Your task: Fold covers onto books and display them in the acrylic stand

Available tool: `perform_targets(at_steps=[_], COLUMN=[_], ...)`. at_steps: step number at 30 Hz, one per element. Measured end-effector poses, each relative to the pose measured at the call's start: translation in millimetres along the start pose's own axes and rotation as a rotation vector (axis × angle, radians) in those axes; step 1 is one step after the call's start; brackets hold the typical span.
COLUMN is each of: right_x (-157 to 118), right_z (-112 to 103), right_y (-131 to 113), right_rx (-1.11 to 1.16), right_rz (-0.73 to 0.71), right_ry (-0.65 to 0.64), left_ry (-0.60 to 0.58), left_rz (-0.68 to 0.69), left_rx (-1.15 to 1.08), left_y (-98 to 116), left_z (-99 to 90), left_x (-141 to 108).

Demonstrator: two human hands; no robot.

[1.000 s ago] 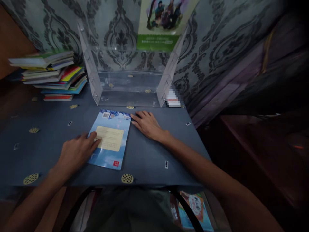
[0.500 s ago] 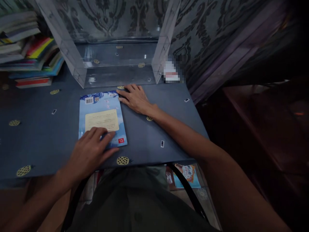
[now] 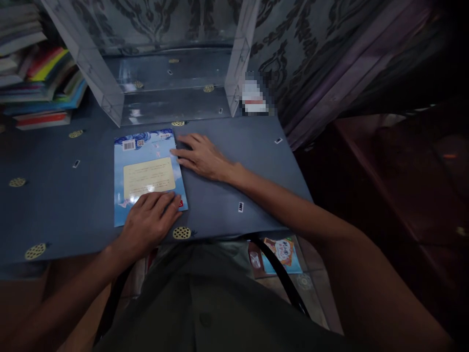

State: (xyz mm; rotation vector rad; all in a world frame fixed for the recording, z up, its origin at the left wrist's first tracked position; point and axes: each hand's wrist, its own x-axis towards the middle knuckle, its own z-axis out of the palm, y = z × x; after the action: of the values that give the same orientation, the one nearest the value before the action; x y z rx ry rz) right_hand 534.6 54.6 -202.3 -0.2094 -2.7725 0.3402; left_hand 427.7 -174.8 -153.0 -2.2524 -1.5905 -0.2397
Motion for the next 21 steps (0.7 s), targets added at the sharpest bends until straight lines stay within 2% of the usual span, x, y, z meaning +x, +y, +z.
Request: perform_targets(at_steps=[5,10,16,21], right_x=[-42,-72,-83,-83], right_z=[-9,-17,-23,-22], right_y=[-31,-49,-53,-52], right_rx=[0.138,0.25,0.296,0.332], right_rz=[-0.219,-0.29,-0.302,-0.352], right_ry=[0.039,0.067,0.043,0.102], left_ry=[0.014,-0.026,-0.034,-0.013], left_rz=[-0.002,-0.022,-0.032,-0.008], left_rx=[-0.01,-0.041,-0.043,0.003], left_y=[2,1,2,3], left_z=[0.6,1.1,1.4,0.8], left_x=[0,-4,-5,-4])
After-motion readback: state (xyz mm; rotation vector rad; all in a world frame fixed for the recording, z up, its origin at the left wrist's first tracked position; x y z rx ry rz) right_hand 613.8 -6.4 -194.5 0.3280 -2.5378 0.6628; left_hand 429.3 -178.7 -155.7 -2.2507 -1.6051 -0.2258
